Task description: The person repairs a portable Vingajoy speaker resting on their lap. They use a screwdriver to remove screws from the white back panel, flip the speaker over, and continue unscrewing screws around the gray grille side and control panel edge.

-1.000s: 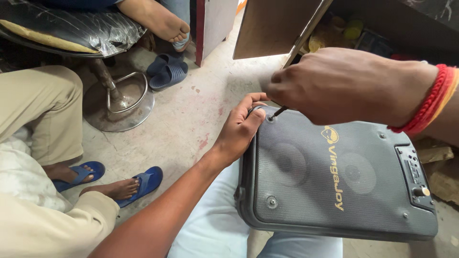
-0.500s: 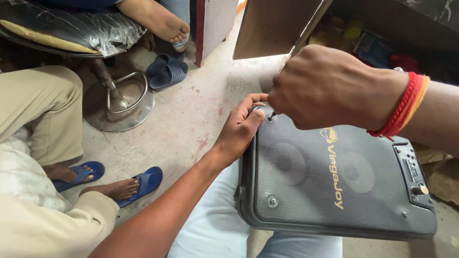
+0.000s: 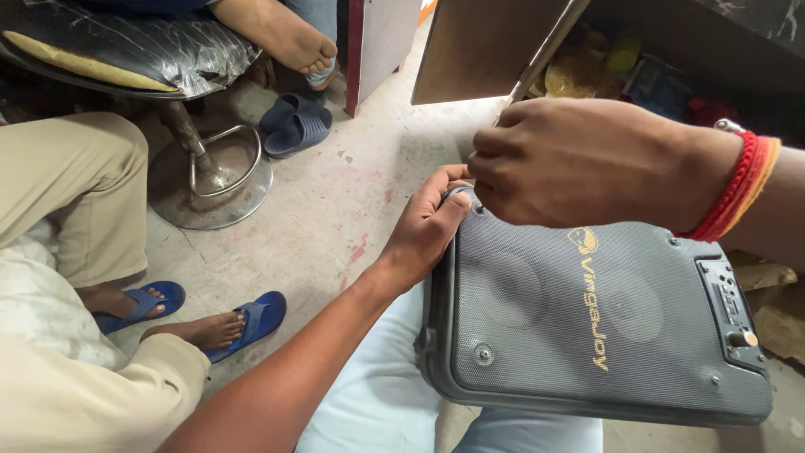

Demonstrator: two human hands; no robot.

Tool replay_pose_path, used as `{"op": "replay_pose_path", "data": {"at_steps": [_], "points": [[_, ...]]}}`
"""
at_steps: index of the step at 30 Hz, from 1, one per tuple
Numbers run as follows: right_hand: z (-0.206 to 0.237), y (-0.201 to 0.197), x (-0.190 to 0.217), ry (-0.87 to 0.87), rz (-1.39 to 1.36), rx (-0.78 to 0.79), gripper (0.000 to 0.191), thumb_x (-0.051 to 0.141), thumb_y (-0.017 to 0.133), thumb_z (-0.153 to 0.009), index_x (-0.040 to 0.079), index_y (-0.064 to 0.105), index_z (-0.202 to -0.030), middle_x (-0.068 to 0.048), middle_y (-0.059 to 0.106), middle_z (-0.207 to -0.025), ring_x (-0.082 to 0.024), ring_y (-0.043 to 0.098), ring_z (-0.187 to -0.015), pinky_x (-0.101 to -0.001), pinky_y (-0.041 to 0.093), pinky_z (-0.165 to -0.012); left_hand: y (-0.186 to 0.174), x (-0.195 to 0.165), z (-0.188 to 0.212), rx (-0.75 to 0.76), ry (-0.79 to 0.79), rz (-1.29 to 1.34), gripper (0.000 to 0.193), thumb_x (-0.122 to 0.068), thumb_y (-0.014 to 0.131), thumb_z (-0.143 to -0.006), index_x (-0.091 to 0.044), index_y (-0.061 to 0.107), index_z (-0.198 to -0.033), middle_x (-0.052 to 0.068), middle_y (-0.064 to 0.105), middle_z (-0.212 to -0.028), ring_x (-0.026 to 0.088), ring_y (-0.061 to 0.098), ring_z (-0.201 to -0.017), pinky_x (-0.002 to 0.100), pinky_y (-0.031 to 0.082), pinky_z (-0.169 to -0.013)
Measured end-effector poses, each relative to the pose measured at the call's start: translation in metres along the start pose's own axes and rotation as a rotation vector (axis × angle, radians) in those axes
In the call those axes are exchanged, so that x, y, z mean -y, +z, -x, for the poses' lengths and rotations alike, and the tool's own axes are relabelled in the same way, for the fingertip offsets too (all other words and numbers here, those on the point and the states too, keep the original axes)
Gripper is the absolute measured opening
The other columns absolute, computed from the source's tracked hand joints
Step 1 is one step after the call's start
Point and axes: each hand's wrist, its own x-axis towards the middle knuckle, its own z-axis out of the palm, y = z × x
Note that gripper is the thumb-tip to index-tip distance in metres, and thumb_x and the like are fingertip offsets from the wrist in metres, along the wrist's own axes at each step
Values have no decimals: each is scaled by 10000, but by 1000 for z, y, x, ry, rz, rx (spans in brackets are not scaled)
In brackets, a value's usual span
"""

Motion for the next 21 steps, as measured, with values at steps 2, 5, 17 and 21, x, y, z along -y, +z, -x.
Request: {"op": "replay_pose_path", "data": {"at_steps": [2, 5, 17, 21], "points": [[-2, -1, 2, 18, -3, 117, 245, 185, 603, -880, 71, 682, -678, -38, 674, -816, -240, 690, -811, -406, 593, -804, 0, 0, 0, -2, -12, 21, 390, -156, 501, -1011, -4, 535, -1369, -5, 606, -1076, 23, 538, -905, 207, 480, -830], [-6, -12, 1, 212, -192, 277, 230, 179, 578, -895, 108, 695, -710, -68, 667, -709, -253, 679, -655, -409, 569, -643, -1, 0, 3, -17, -37, -30, 402, -165, 513, -1002, -21, 550, -1376, -31, 565, -1028, 16, 441, -770, 200, 407, -690], [-9, -17, -1, 538, -535, 404, 123, 122, 711, -778, 62, 679, -880, -93, 717, -816, -287, 724, -714, -405, 572, -628, -2, 1, 1, -1, -4, -36, 411, -157, 514, -1016, -6, 522, -1397, -16, 561, -1041, 20, 472, -823, 196, 432, -745], [3, 0, 0, 191, -233, 214, 115, 185, 670, -851, 84, 717, -822, -36, 690, -846, -223, 720, -787, -368, 595, -657, -1, 0, 0, 20, 7, 43, 404, -134, 493, -1001, 0, 510, -1382, -7, 612, -1092, 16, 550, -902, 193, 479, -830]]}}
